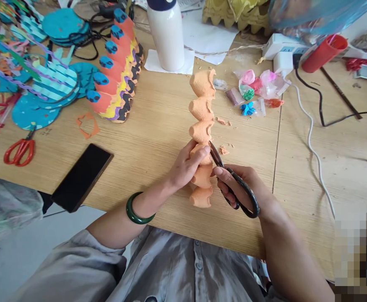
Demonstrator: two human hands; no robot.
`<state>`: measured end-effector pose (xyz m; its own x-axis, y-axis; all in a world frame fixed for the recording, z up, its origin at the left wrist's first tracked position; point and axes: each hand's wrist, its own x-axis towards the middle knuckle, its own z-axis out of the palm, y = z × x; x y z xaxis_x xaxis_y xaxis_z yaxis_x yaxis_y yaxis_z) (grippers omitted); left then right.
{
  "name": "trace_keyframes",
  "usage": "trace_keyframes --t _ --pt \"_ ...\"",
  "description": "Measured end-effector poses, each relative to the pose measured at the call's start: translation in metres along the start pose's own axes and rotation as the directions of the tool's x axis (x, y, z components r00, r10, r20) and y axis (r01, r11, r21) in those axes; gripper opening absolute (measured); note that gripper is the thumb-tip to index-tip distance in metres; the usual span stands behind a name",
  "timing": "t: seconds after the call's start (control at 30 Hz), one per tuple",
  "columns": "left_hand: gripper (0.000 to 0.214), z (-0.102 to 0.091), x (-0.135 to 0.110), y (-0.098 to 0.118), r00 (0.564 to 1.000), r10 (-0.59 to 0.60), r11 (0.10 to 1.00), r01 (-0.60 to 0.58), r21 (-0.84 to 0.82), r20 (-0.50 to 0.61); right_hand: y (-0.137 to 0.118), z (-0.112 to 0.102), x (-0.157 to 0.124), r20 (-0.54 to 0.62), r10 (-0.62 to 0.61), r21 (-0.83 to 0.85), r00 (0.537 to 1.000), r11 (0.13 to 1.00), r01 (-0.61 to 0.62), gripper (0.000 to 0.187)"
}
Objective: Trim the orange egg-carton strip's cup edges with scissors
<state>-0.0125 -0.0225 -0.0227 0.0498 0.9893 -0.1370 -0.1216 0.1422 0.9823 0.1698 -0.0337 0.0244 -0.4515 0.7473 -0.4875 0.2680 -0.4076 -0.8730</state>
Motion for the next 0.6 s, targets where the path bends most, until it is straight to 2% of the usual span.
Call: trace_keyframes --t 0.1,0.23,0.37,0.5,0.6 --pt "0.039 0.000 0.000 -0.001 1.000 0.009 1.000 -0.009 0.006 -0.011 -0.002 0.005 0.000 -0.066 0.027 0.017 0.997 1.000 -0.026 0.056" --pt "0.041 0.000 0.000 0.000 0.998 -0.011 1.000 0.012 0.017 -0.063 -0.004 0.008 0.002 -0.028 0.054 0.189 0.998 0.981 -0.048 0.054" --pt "0.041 0.003 0.000 0.002 0.998 -0.029 0.997 0.024 -0.079 -0.053 -0.004 0.004 0.009 0.141 0.088 0.381 0.986 0.914 -0.136 0.052" --pt "0.042 0.005 0.001 0.004 0.989 -0.138 0.959 0.145 -0.245 0.047 -0.004 -0.007 0.017 0.353 0.120 0.474 0.928 0.832 -0.288 0.054" --pt "0.038 0.003 0.001 0.005 0.992 -0.116 0.967 0.122 -0.222 0.040 -0.004 -0.020 0.018 0.450 0.137 0.471 0.883 0.803 -0.364 0.053"
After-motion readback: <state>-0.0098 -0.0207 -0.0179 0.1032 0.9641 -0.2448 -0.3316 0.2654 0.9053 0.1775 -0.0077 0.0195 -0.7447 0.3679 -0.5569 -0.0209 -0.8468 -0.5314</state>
